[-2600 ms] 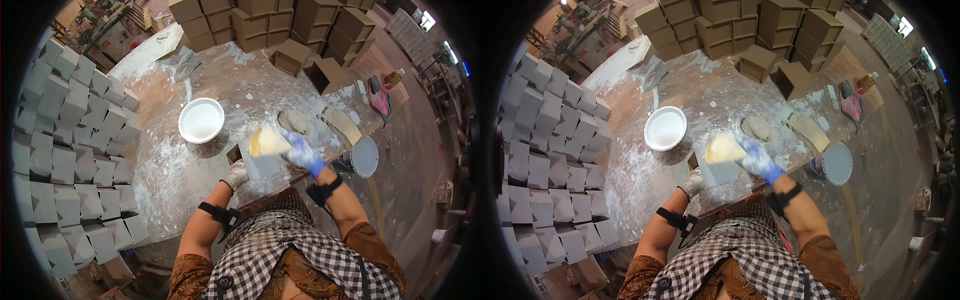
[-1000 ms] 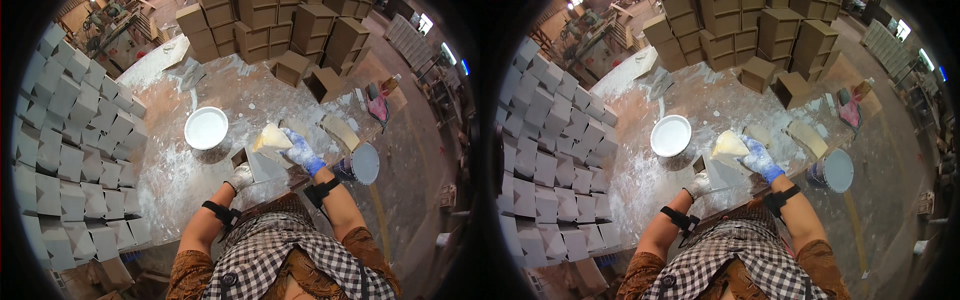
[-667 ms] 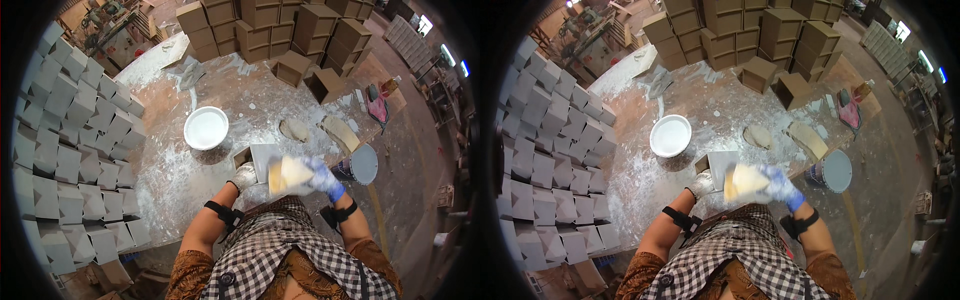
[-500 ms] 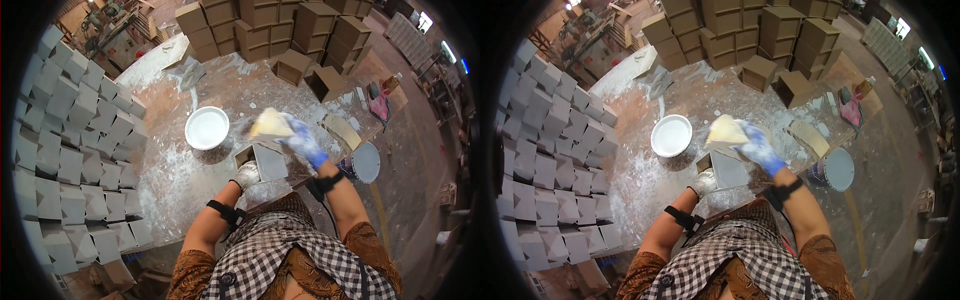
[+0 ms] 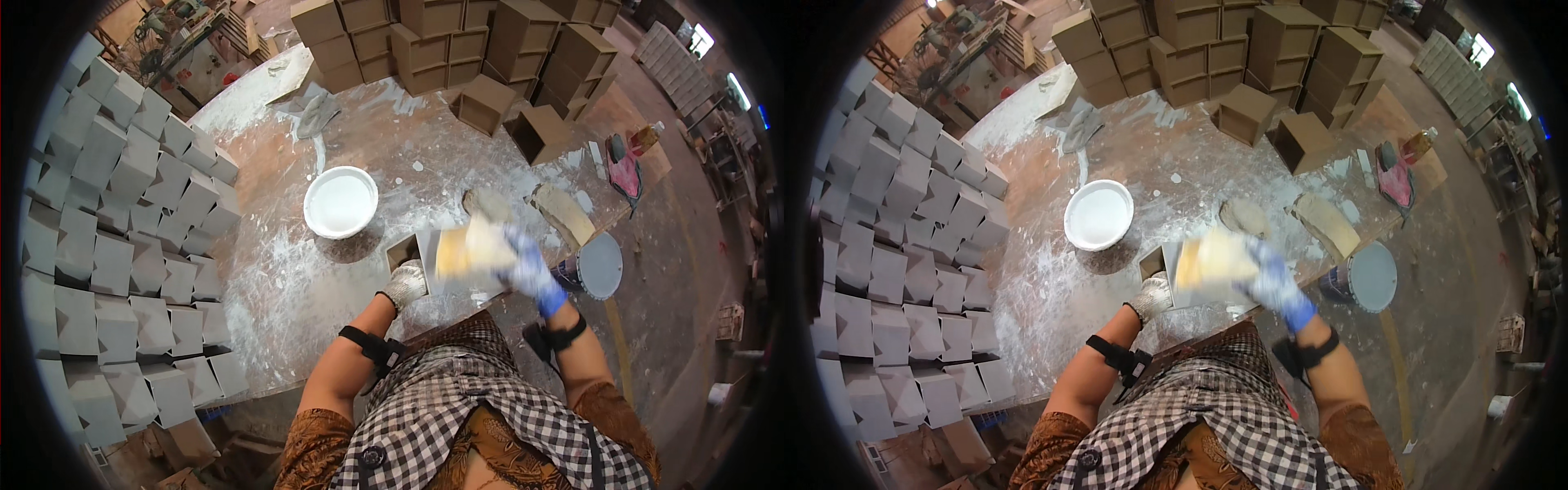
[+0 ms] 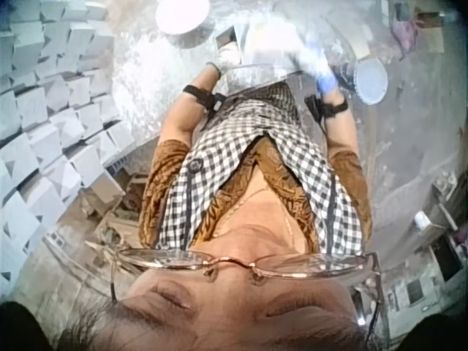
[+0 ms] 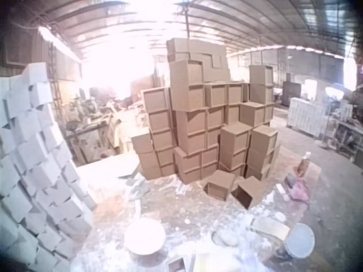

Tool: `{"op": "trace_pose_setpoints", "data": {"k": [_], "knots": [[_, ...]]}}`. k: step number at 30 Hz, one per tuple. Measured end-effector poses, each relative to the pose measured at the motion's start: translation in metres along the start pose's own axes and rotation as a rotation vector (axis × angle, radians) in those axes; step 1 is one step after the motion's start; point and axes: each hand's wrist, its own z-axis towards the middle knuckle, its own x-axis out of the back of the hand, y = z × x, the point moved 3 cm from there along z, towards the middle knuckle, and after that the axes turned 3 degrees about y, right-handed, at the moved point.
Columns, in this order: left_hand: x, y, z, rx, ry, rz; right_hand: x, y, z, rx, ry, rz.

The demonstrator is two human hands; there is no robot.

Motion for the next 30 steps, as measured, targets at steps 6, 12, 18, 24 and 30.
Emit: {"op": "trace_pose_setpoints", "data": {"k": [6, 12, 18, 24, 30], "knots": [[0.011, 0.014, 0.003, -0.041, -0.004, -0.025, 0.002, 0.049, 0.066, 0.119, 0.100, -0.394], [0.011, 0.014, 0.001, -0.101, -0.045, 0.037, -0.006, 0.065, -0.051, 0.185, -0.186, -0.285], [0.003, -0.010, 0.000, -0.481, 0.065, 0.278, 0.019, 0.041, -0.066, 0.262, 0.345, -0.253], [0.075, 0.041, -0.004, -0.391, -0.135, 0.325, 0.007, -0.009, 0.018, 0.332, 0.103, -0.580], [-0.006, -0.012, 0.004, -0.144, 0.092, -0.226, 0.003, 0.042, 0.047, 0.084, 0.111, -0.335]]}}
